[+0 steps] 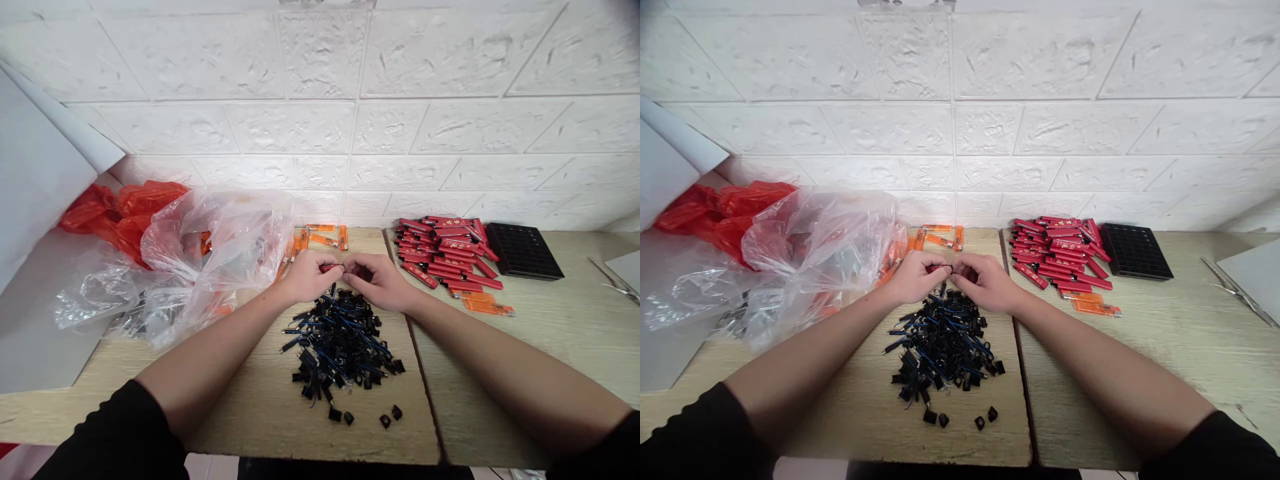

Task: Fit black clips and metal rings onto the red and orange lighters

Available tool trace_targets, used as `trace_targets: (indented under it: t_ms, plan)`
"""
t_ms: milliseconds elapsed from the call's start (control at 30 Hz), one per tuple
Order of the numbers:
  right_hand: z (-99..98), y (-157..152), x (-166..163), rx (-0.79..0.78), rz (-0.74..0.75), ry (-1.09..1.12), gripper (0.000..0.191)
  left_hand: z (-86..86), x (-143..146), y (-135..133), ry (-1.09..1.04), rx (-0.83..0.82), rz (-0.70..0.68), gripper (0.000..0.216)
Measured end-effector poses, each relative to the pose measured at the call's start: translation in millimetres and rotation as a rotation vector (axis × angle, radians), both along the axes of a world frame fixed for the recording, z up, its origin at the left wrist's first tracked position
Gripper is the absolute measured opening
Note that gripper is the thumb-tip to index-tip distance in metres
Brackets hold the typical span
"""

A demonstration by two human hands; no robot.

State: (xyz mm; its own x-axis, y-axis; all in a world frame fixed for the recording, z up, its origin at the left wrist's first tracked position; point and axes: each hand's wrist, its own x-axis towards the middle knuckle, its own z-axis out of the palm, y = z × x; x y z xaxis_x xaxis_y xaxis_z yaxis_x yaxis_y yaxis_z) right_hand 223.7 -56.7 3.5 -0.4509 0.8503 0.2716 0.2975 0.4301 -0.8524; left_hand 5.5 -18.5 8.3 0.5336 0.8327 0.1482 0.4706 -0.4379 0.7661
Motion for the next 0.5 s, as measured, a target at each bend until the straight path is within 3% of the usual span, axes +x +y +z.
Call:
trace_targets:
  t_ms: [500]
  plan:
    - [-0.2,0.1,0.7,0.002,0.003,-0.014,0.019,-0.9,-2.6,1.3,-0.035,0.004,-0.050,0.032]
